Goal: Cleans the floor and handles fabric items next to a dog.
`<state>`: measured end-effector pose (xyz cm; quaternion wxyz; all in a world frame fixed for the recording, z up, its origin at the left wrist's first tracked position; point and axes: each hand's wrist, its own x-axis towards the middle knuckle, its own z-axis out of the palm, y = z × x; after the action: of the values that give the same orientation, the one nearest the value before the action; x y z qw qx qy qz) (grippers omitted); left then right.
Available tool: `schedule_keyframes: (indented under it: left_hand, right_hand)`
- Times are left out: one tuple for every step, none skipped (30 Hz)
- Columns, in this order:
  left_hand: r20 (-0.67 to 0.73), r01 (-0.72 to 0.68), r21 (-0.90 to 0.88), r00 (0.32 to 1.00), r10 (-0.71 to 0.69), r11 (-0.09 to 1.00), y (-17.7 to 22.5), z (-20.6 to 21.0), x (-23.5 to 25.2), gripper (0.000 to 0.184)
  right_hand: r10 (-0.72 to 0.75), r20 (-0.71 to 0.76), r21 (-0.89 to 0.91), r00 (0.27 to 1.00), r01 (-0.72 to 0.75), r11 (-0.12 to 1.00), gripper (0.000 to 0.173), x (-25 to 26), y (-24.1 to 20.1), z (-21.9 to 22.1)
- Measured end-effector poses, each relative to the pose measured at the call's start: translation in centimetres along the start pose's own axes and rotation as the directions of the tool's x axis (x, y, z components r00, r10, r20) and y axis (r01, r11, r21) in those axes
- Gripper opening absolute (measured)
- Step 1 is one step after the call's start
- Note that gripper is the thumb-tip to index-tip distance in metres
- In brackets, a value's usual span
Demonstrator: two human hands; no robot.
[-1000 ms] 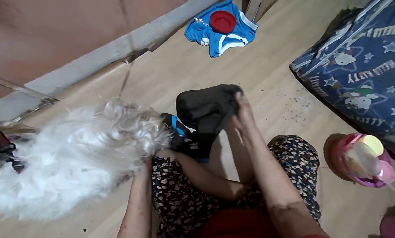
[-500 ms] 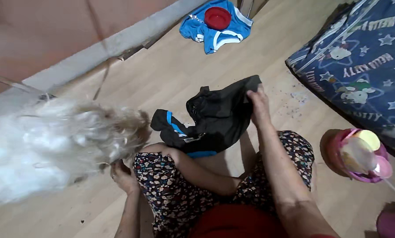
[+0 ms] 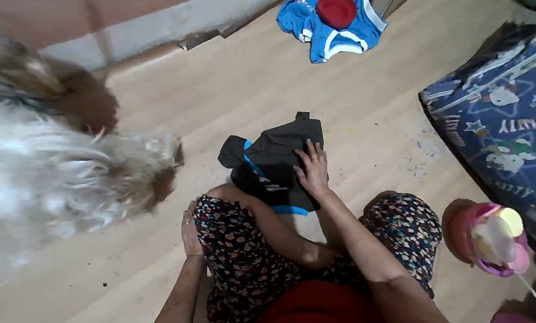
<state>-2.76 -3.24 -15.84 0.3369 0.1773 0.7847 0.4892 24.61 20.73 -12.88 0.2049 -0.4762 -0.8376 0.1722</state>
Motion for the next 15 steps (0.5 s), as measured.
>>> schedule_keyframes:
  left_hand:
    - [0.008,-0.037,0.061,0.999,0.037,0.997,0.2,-0.1,0.0,0.055]
    - [0.035,-0.096,0.124,0.995,0.093,0.988,0.2,-0.3,-0.1,0.056]
    - [0.065,-0.165,0.205,0.986,0.155,0.965,-0.2,-0.5,0.0,0.057]
    - [0.092,-0.249,0.289,0.968,0.232,0.924,-1.2,-0.7,0.4,0.059]
    - [0.114,-0.324,0.361,0.946,0.303,0.875,-2.4,-0.9,1.0,0.059]
    - [0.133,-0.368,0.403,0.93,0.344,0.838,-3.0,-1.0,1.3,0.059]
    - [0.146,-0.397,0.435,0.917,0.371,0.808,-2.8,-1.1,1.4,0.06]
    - [0.155,-0.397,0.449,0.917,0.368,0.8,-2.2,-1.1,1.3,0.059]
    - [0.16,-0.376,0.441,0.926,0.341,0.815,-1.9,-1.1,1.3,0.06]
    - [0.158,-0.354,0.411,0.935,0.317,0.84,-1.8,-1.1,1.2,0.063]
    - [0.151,-0.345,0.386,0.939,0.31,0.856,-1.6,-1.1,1.1,0.066]
    - [0.148,-0.342,0.374,0.939,0.309,0.862,-1.4,-1.1,1.0,0.067]
    - [0.146,-0.34,0.369,0.94,0.308,0.865,-1.3,-1.1,1.0,0.066]
    - [0.142,-0.324,0.37,0.946,0.292,0.871,-1.2,-1.0,0.9,0.064]
    - [0.134,-0.289,0.359,0.957,0.258,0.887,-1.0,-1.0,0.9,0.061]
  right_hand:
    - [-0.004,-0.016,-0.041,1.0,0.003,0.999,0.044,0.6,0.4,0.4]
    - [-0.003,-0.023,-0.07,1.0,0.002,0.998,0.044,1.6,0.5,0.7]
    - [-0.002,-0.018,-0.091,1.0,0.0,0.996,0.043,2.9,0.4,0.8]
    - [0.014,0.01,-0.098,1.0,-0.013,0.995,0.042,4.3,0.3,0.8]
    - [0.044,0.058,-0.097,0.997,-0.039,0.995,0.038,5.6,0.3,0.8]
    - [0.089,0.11,-0.087,0.99,-0.079,0.993,0.031,6.8,0.5,0.8]
    - [0.129,0.136,-0.066,0.982,-0.121,0.99,0.025,7.8,0.9,0.7]
    - [0.161,0.126,-0.034,0.979,-0.158,0.987,0.024,8.8,1.1,0.4]
    - [0.204,0.116,0.013,0.972,-0.207,0.978,0.026,9.8,1.1,-0.2]
    - [0.243,0.109,0.066,0.964,-0.251,0.966,0.027,10.7,0.9,-1.3]
    - [0.269,0.096,0.1,0.958,-0.278,0.955,0.028,11.5,0.5,-2.4]
    - [0.27,0.058,0.107,0.961,-0.275,0.955,0.027,12.3,0.3,-3.2]
    - [0.255,-0.001,0.092,0.967,-0.253,0.963,0.027,13.0,0.4,-3.5]
    - [0.246,-0.041,0.064,0.968,-0.243,0.968,0.028,13.7,0.8,-3.5]
    - [0.248,-0.061,0.032,0.967,-0.246,0.969,0.029,14.1,1.3,-3.3]
